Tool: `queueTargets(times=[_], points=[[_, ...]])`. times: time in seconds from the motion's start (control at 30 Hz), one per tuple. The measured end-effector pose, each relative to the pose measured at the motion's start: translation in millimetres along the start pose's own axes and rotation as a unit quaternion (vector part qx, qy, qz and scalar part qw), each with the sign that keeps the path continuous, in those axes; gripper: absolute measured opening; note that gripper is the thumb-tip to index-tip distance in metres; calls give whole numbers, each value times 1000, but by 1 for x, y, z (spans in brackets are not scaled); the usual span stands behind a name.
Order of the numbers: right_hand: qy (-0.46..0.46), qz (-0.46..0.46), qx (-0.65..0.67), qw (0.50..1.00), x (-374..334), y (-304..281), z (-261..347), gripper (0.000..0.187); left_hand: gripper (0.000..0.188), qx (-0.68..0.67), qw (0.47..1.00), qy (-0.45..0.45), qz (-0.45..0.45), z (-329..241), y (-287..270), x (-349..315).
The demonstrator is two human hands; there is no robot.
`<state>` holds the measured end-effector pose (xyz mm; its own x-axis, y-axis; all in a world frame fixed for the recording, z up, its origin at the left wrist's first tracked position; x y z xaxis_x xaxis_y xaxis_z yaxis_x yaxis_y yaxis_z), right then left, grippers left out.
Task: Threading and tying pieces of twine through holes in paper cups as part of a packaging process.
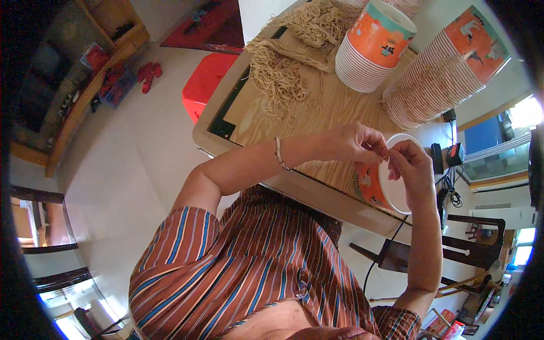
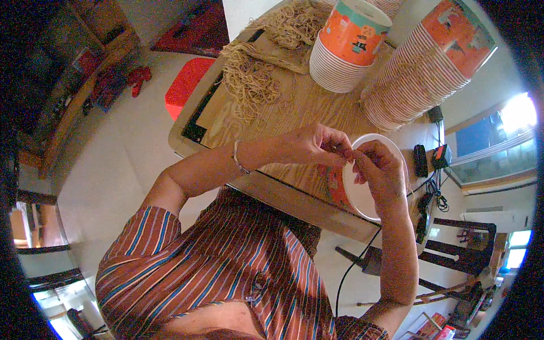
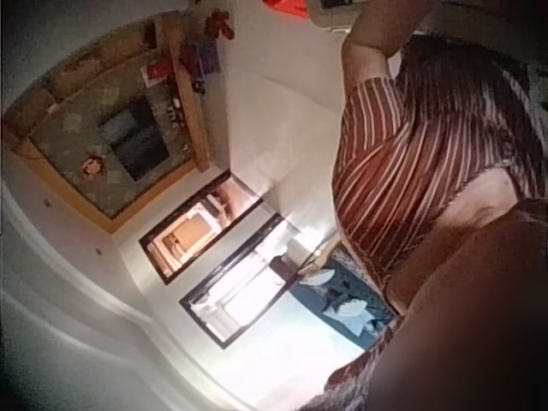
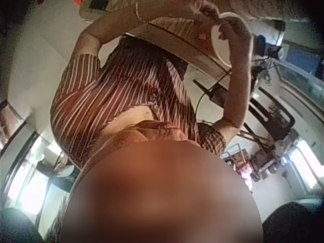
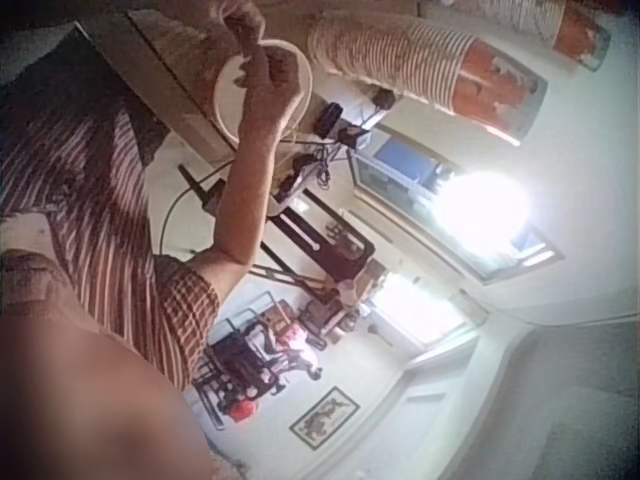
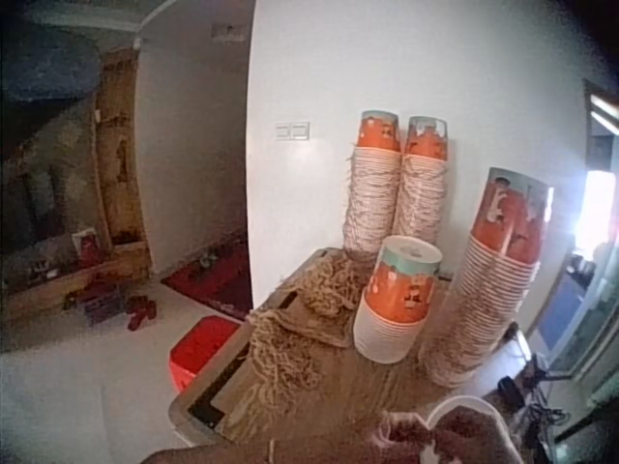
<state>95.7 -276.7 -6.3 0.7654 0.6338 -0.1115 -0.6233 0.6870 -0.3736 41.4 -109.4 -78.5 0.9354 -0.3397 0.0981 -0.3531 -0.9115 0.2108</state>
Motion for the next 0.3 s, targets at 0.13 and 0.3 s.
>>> queueTargets(times=[0.13, 0.3], points=[[-8, 13, 28, 999, -3, -2, -2, 8, 22, -19, 1000, -12, 7, 5, 0, 2], [-12, 25, 52, 998, -5, -5, -11, 9, 21, 47, 999, -8, 0, 7, 0, 4]])
Point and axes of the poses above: each hand's wrist, its own x-axis towards the middle knuckle, its own y-axis out of the palm, z = x × y, the point moved 2 cm from there along x, towards the middle knuckle, and after that the axes turned 4 degrees about -y, right-handed, at the moved point
